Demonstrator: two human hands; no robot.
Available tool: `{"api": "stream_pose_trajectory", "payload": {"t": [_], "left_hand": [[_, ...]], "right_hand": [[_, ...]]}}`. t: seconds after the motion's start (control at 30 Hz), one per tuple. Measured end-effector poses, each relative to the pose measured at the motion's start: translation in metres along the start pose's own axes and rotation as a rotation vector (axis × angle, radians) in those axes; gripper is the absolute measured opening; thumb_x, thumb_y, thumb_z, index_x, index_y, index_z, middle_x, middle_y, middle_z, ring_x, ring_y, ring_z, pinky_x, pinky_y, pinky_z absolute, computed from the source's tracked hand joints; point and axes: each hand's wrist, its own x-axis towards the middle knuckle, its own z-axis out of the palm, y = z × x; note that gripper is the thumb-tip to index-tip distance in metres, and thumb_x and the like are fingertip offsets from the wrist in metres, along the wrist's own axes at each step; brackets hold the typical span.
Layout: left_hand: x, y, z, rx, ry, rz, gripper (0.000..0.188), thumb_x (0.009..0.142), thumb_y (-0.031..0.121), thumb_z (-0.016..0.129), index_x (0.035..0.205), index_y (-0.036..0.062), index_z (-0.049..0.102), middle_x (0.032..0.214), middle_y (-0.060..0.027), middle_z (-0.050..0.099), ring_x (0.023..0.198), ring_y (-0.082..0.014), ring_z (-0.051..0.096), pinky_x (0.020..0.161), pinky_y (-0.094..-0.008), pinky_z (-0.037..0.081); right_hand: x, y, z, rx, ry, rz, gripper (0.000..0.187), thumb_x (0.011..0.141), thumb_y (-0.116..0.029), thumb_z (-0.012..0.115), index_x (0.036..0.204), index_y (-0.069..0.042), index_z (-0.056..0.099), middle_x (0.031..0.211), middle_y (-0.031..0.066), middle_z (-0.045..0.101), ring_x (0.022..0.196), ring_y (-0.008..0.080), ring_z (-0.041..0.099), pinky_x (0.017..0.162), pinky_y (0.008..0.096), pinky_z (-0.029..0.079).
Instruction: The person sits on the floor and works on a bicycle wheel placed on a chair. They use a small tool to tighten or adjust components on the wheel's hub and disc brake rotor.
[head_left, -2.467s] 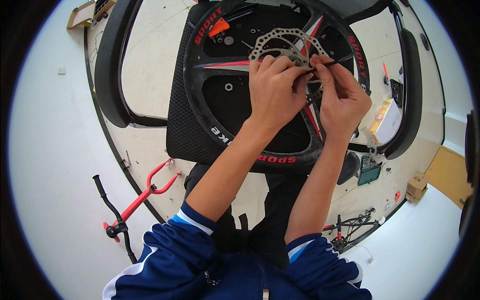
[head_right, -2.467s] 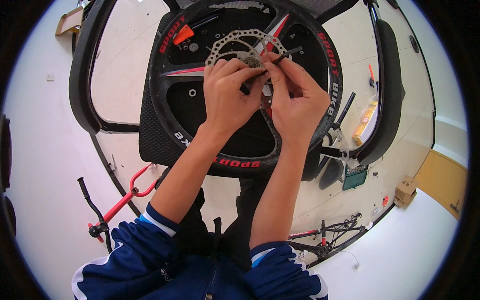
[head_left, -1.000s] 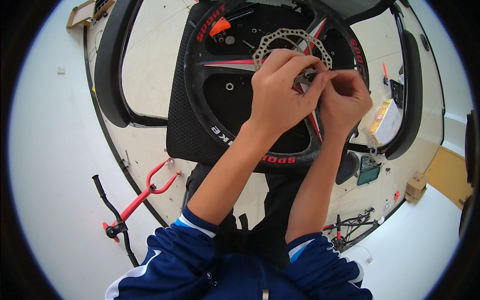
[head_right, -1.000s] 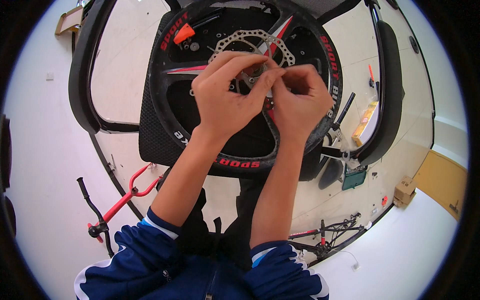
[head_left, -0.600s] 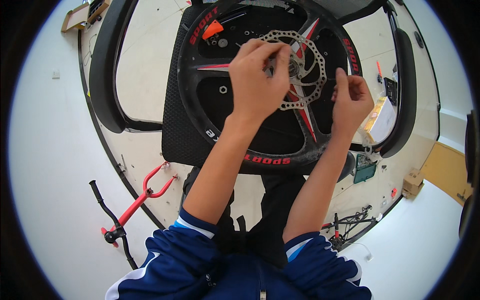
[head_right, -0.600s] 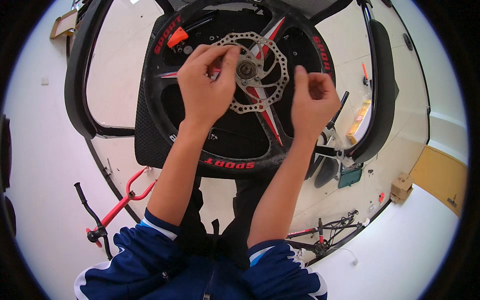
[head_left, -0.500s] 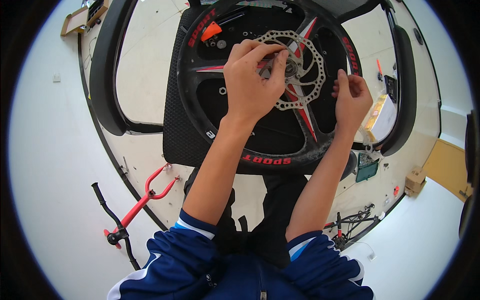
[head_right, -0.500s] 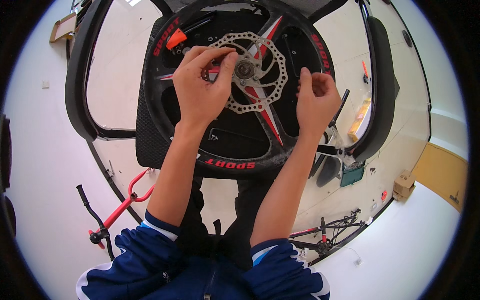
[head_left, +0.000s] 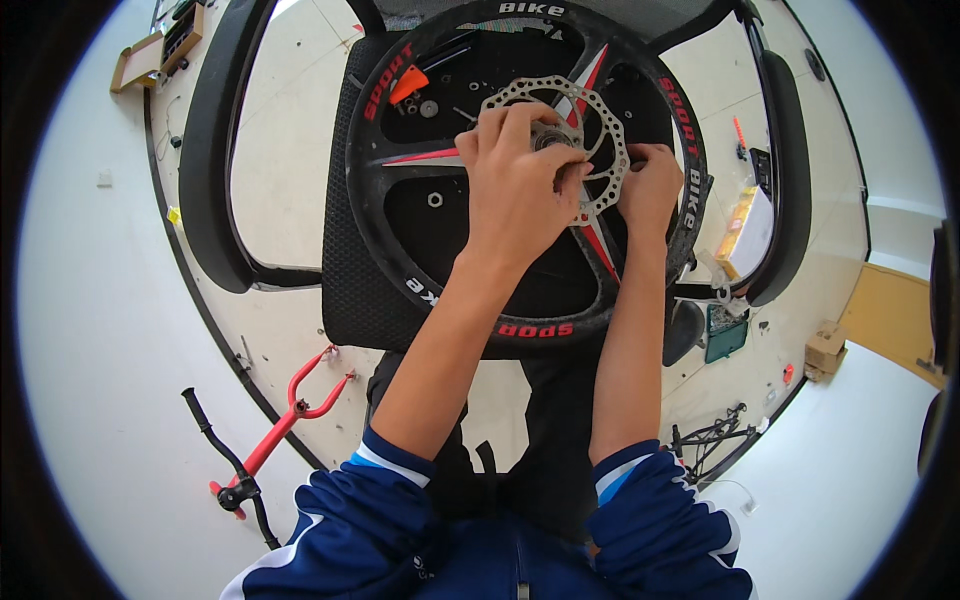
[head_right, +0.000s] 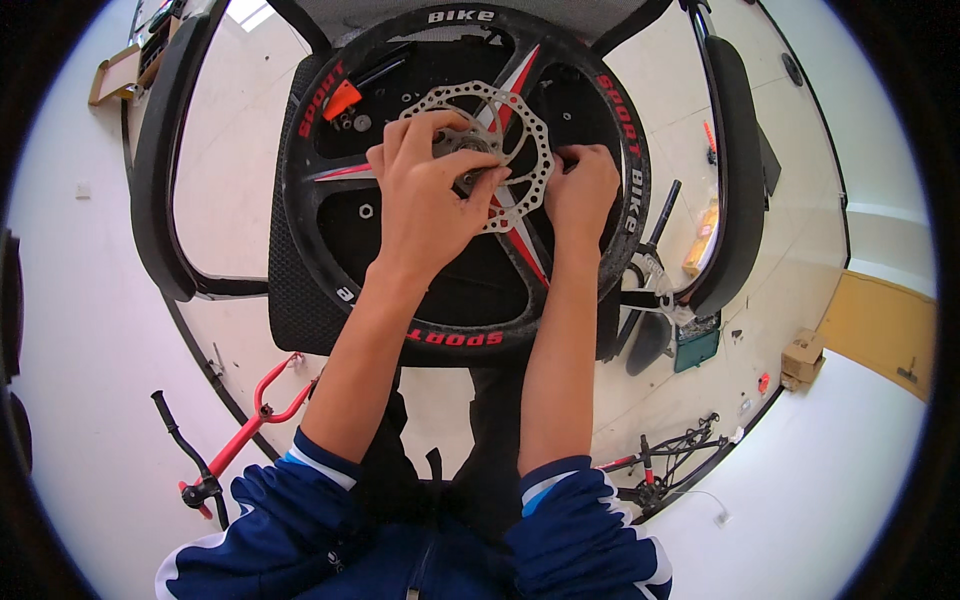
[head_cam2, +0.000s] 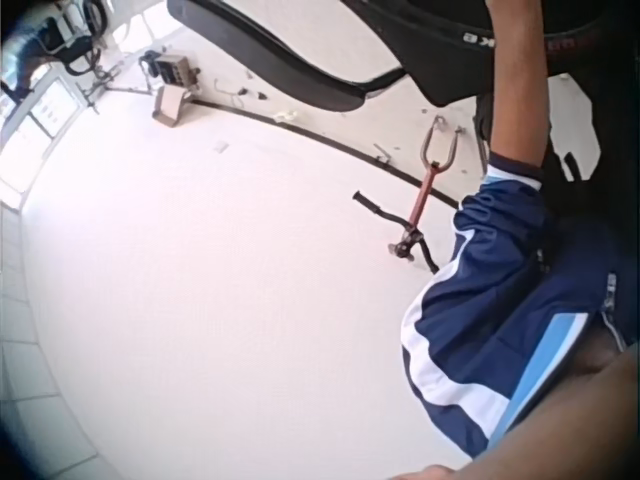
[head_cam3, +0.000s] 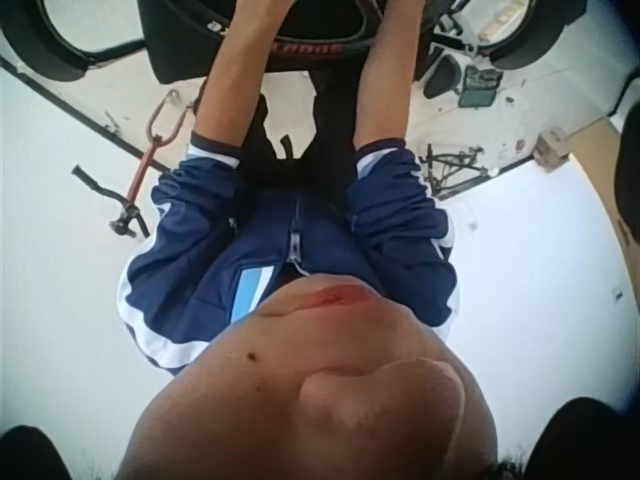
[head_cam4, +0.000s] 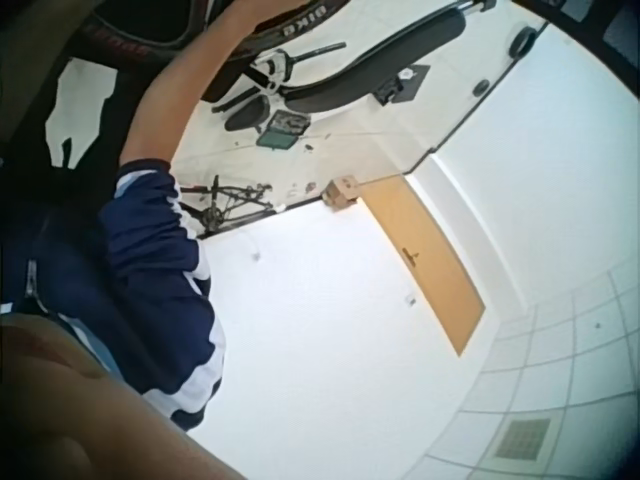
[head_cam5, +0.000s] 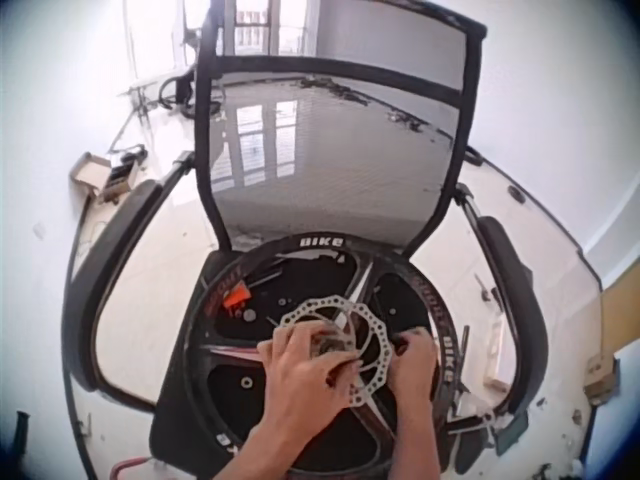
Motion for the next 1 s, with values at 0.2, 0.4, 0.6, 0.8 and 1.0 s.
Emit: {"api": "stream_pose_trajectory", "payload": {"t": [0.2, 0.4, 0.6, 0.8, 1.0], "left_hand": [[-0.003, 0.004, 0.000, 0.018, 0.013, -0.005, 0.013, 0.069, 0.013, 0.082, 0.081, 0.0117, 0.079, 0.107, 0.0008, 0.064, 0.107, -0.0227, 0.052, 0.090, -0.0406, 0.033], [-0.006, 0.006, 0.007, 0.032, 0.011, 0.008, 0.012, 0.071, 0.010, 0.080, 0.083, 0.0105, 0.076, 0.105, 0.0036, 0.065, 0.106, -0.0211, 0.054, 0.090, -0.0405, 0.033], [0.004, -0.001, -0.003, -0.141, 0.079, 0.097, 0.019, 0.074, 0.001, 0.075, 0.091, 0.0100, 0.076, 0.104, 0.0006, 0.067, 0.101, -0.0226, 0.057, 0.087, -0.0365, 0.038], [0.014, -0.013, -0.008, -0.153, -0.003, 0.228, 0.028, 0.078, -0.002, 0.073, 0.102, 0.0118, 0.078, 0.098, -0.0010, 0.070, 0.097, -0.0213, 0.060, 0.088, -0.0329, 0.040], [0.013, -0.002, -0.010, -0.198, -0.036, 0.244, 0.020, 0.076, 0.006, 0.078, 0.095, 0.0118, 0.079, 0.088, 0.0012, 0.072, 0.095, -0.0177, 0.061, 0.087, -0.0329, 0.036]], "right_hand": [[-0.004, -0.023, -0.029, 0.129, -0.080, 0.228, 0.018, 0.082, -0.016, 0.071, 0.085, 0.001, 0.075, 0.088, 0.0170, 0.073, 0.076, 0.0290, 0.073, 0.073, 0.0382, 0.056], [-0.015, -0.035, -0.055, 0.827, 0.006, 0.356, 0.019, 0.095, -0.007, 0.065, 0.106, 0.008, 0.067, 0.086, 0.0137, 0.071, 0.068, 0.0170, 0.069, 0.060, 0.0259, 0.055], [-0.022, -0.041, -0.086, 0.958, -0.003, 0.292, 0.016, 0.090, -0.008, 0.072, 0.102, 0.004, 0.072, 0.077, 0.0060, 0.068, 0.057, 0.0049, 0.052, 0.050, 0.0180, 0.036], [-0.021, -0.040, -0.103, 0.978, -0.226, 0.157, 0.015, 0.087, -0.006, 0.074, 0.099, 0.004, 0.074, 0.073, 0.0047, 0.066, 0.052, 0.0031, 0.045, 0.047, 0.0178, 0.030], [-0.016, -0.057, -0.106, 1.200, -0.167, 0.007, 0.016, 0.087, 0.000, 0.074, 0.101, 0.006, 0.073, 0.076, 0.0084, 0.068, 0.057, 0.0053, 0.052, 0.051, 0.0196, 0.039]]}}
